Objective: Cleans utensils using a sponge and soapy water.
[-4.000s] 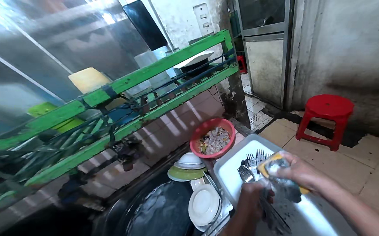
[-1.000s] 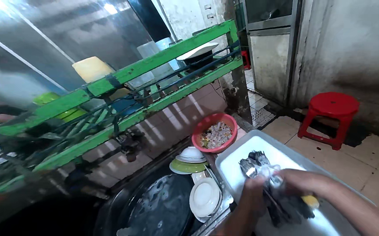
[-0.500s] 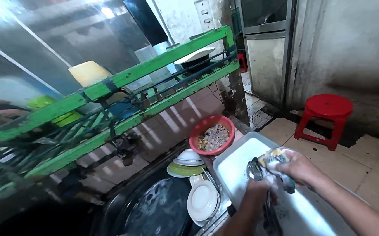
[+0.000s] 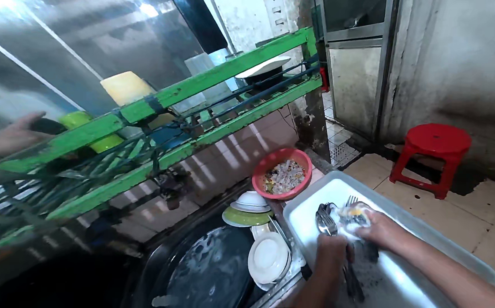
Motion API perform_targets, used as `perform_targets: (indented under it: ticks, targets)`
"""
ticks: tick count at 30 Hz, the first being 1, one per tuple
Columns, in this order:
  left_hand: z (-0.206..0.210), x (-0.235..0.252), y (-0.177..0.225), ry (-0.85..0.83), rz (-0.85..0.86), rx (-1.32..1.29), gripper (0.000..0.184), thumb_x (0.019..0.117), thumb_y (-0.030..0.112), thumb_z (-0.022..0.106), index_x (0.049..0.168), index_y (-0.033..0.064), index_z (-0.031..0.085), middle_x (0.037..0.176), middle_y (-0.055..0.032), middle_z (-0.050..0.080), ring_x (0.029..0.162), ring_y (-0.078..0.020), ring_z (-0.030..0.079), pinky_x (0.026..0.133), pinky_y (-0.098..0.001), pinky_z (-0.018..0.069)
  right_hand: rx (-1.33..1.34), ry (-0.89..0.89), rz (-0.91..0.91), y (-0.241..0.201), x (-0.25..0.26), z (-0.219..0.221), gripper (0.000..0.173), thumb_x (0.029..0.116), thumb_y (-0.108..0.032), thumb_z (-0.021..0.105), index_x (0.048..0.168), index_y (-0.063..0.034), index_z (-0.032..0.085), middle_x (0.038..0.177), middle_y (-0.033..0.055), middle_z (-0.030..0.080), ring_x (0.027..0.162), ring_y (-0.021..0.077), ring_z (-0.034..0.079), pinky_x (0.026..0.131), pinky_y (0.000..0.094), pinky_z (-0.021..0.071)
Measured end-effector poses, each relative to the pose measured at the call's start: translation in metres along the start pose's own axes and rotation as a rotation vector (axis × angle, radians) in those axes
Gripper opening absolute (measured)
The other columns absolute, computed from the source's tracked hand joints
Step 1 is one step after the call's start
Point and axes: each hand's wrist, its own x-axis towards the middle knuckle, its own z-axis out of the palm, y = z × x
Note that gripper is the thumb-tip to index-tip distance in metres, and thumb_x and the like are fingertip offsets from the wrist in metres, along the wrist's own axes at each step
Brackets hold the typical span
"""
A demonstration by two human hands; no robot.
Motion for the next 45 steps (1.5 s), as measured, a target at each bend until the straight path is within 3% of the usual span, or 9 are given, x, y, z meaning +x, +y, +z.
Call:
perform_targets:
  ticks: [6, 9, 12, 19, 25, 29, 35, 42, 45]
  targets:
    - [0.002, 0.000, -0.007, -0.027, 0.059, -0.077, 0.014, 0.0956, -0.003, 0.053, 0.082, -0.0005, 0.057, 0.058, -0.0040, 0.059, 0.050, -0.0120, 0.059, 0.050, -0.0258, 0.0520, 0.094, 0.545, -0.097, 0.006, 0.013, -0.023, 0.042, 0.0959, -0.021, 0.073, 0.133, -0.0054, 0.064, 0.126, 0.0225, 0.067, 0.114, 0.0420, 0.066, 0.097, 0.0667, 0.0499]
    - [0.000, -0.002, -0.005, -0.058, 0.029, -0.162, 0.004, 0.0978, 0.000, 0.053, 0.095, -0.0020, 0.055, 0.063, -0.0065, 0.062, 0.052, -0.0142, 0.063, 0.052, -0.0274, 0.0556, 0.358, 0.455, 0.018, 0.004, 0.012, -0.030, 0.056, 0.0974, -0.028, 0.071, 0.145, -0.0064, 0.051, 0.137, 0.0236, 0.059, 0.122, 0.0396, 0.060, 0.102, 0.0630, 0.0466]
    - [0.006, -0.010, 0.001, -0.155, 0.011, -0.196, 0.007, 0.0962, -0.002, 0.052, 0.103, -0.0011, 0.053, 0.065, -0.0063, 0.063, 0.053, -0.0146, 0.063, 0.051, -0.0281, 0.0557, 0.229, 0.197, 0.120, 0.000, 0.001, -0.028, 0.054, 0.0946, -0.032, 0.074, 0.136, -0.0016, 0.058, 0.122, 0.0238, 0.065, 0.113, 0.0361, 0.064, 0.100, 0.0568, 0.0490]
    - [0.008, -0.008, -0.002, -0.089, -0.058, -0.099, 0.009, 0.1027, 0.007, 0.051, 0.096, 0.0005, 0.053, 0.061, -0.0042, 0.056, 0.047, -0.0124, 0.057, 0.047, -0.0264, 0.0527, 0.748, 0.559, 0.113, 0.012, 0.007, -0.038, 0.047, 0.0994, -0.028, 0.065, 0.140, -0.0080, 0.051, 0.108, 0.0184, 0.067, 0.087, 0.0297, 0.067, 0.076, 0.0527, 0.0570]
    - [0.001, 0.000, -0.013, -0.142, 0.101, -0.190, 0.009, 0.0968, 0.000, 0.052, 0.092, -0.0006, 0.059, 0.065, -0.0053, 0.064, 0.054, -0.0129, 0.062, 0.051, -0.0270, 0.0533, 0.418, 0.284, 0.187, -0.004, -0.010, 0.002, 0.056, 0.0944, -0.024, 0.073, 0.140, 0.0011, 0.055, 0.123, 0.0261, 0.065, 0.115, 0.0373, 0.064, 0.101, 0.0573, 0.0490]
    - [-0.004, 0.007, -0.012, -0.184, 0.235, -0.398, 0.030, 0.0954, -0.009, 0.048, 0.123, -0.0133, 0.059, 0.116, -0.0208, 0.071, 0.103, -0.0252, 0.071, 0.086, -0.0386, 0.0602, 0.255, 0.054, 0.237, -0.009, -0.010, -0.047, 0.041, 0.0995, -0.023, 0.069, 0.133, -0.0028, 0.058, 0.113, 0.0204, 0.067, 0.100, 0.0298, 0.067, 0.092, 0.0498, 0.0542]
    - [-0.001, 0.006, -0.013, -0.176, 0.279, -0.370, 0.027, 0.0918, -0.002, 0.057, 0.118, -0.0089, 0.060, 0.105, -0.0163, 0.072, 0.098, -0.0223, 0.070, 0.088, -0.0400, 0.0590, -0.237, -0.464, 0.135, -0.021, -0.017, -0.021, 0.053, 0.0965, -0.029, 0.071, 0.139, -0.0004, 0.055, 0.129, 0.0275, 0.062, 0.122, 0.0428, 0.059, 0.104, 0.0633, 0.0437]
    - [-0.084, 0.005, 0.044, -0.003, 0.601, -0.490, 0.024, 0.0972, -0.001, 0.045, 0.115, -0.0041, 0.061, 0.079, -0.0077, 0.069, 0.069, -0.0190, 0.069, 0.070, -0.0378, 0.0614, -0.194, -0.478, -0.091, -0.004, -0.027, -0.013, 0.052, 0.0906, -0.017, 0.077, 0.138, -0.0063, 0.058, 0.143, 0.0188, 0.054, 0.126, 0.0348, 0.057, 0.106, 0.0550, 0.0469]
    - [-0.158, 0.001, 0.063, 0.366, 0.540, -0.063, 0.021, 0.0982, 0.000, 0.056, 0.118, -0.0053, 0.063, 0.072, -0.0078, 0.064, 0.060, -0.0151, 0.063, 0.059, -0.0306, 0.0565, -0.278, -0.285, -0.073, 0.018, -0.022, 0.000, 0.051, 0.0910, -0.018, 0.075, 0.138, -0.0052, 0.060, 0.140, 0.0188, 0.059, 0.125, 0.0386, 0.060, 0.106, 0.0601, 0.0462]
